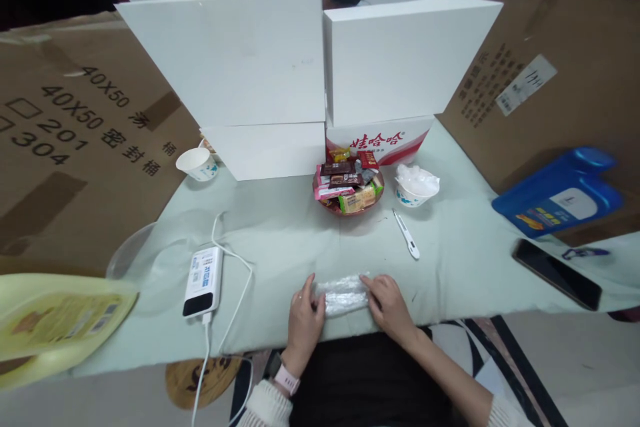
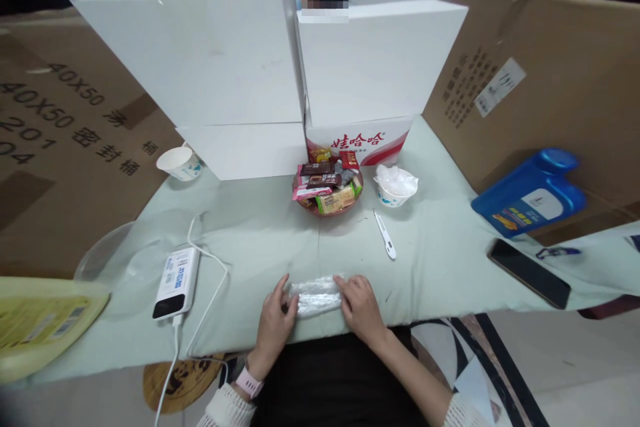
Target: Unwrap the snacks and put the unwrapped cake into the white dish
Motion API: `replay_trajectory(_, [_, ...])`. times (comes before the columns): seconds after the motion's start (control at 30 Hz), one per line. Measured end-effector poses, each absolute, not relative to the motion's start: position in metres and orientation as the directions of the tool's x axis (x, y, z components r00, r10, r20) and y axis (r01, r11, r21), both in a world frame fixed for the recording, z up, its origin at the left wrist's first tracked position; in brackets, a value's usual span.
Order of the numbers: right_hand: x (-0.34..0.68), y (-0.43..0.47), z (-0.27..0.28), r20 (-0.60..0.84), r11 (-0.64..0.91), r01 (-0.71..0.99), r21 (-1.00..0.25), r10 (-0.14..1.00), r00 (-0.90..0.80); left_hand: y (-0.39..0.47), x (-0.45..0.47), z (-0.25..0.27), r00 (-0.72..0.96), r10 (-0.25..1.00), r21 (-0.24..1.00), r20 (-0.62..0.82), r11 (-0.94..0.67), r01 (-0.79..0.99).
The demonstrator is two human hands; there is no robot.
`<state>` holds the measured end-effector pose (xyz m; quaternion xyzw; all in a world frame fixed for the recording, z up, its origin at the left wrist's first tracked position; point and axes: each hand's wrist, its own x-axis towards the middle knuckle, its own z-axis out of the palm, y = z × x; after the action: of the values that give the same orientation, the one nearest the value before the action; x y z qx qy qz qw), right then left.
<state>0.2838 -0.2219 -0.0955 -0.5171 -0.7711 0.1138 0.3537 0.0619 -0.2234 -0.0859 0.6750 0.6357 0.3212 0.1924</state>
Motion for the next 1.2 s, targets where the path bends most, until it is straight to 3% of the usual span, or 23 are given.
replay_trajectory(0.23, [0.287, -0.225, -0.081, 0.437, 0.387, 0.807, -0.445, 0.881, -0.181, -0.224, 0.059, -0.066, 0.072, 0.907, 0.431, 0.415, -0.265, 0.863])
replay_trajectory(0.37, [0.292, -0.233, -0.073, 0.455, 0.542, 0.727, -0.421, 0.820, -0.348, -0.239, 0.066, -0.059, 0.377, 0.827, 0.296, 0.417, -0.516, 0.804])
replay_trajectory(0.5, [0.290, -0.231, -0.077, 0.365, 0.589, 0.711, -0.383, 0.804, -0.469, -0.245, 0.077, -0.073, 0.495, 0.814, 0.291, 0.304, -0.574, 0.765])
replay_trajectory(0.63, [0.281, -0.224, -0.076, 0.395, 0.572, 0.724, -0.385, 0.812, -0.431, -0.240, 0.083, -0.081, 0.432, 0.867, 0.345, 0.247, -0.496, 0.797])
replay_trajectory(0.73, [0.278, -0.221, -0.059, 0.405, 0.567, 0.681, -0.463, 0.819, -0.407, -0.235, 0.085, -0.073, 0.387, 0.893, 0.451, 0.229, -0.450, 0.771])
replay_trajectory(0.83, [0.285, -0.214, -0.038, 0.349, 0.497, 0.580, -0.645, 0.867, -0.355, -0.229, 0.086, -0.056, 0.289, 0.950, 0.699, 0.121, -0.288, 0.655])
replay_trajectory(0.93, [0.297, -0.202, -0.026, 0.162, 0.253, 0.385, -0.887, 0.953, -0.255, -0.223, 0.087, -0.036, 0.198, 0.960, 0.928, -0.197, 0.117, 0.355])
replay_trajectory(1.0, [0.301, -0.196, -0.025, -0.008, 0.050, 0.190, -0.980, 0.956, -0.292, -0.222, 0.089, -0.023, 0.204, 0.894, 0.917, -0.399, 0.388, 0.091])
replay_trajectory(1.07, [0.297, -0.196, -0.029, -0.123, -0.125, 0.022, -0.992, 0.898, -0.423, -0.224, 0.092, -0.013, 0.231, 0.827, 0.827, -0.513, 0.548, -0.124])
replay_trajectory(1.13, [0.287, -0.199, -0.035, -0.190, -0.253, -0.062, -0.965, 0.848, -0.495, -0.227, 0.094, -0.006, 0.251, 0.786, 0.752, -0.564, 0.615, -0.236])
replay_trajectory(1.2, [0.276, -0.203, -0.039, -0.247, -0.313, -0.079, -0.947, 0.859, -0.448, -0.229, 0.094, -0.004, 0.246, 0.777, 0.739, -0.579, 0.628, -0.245])
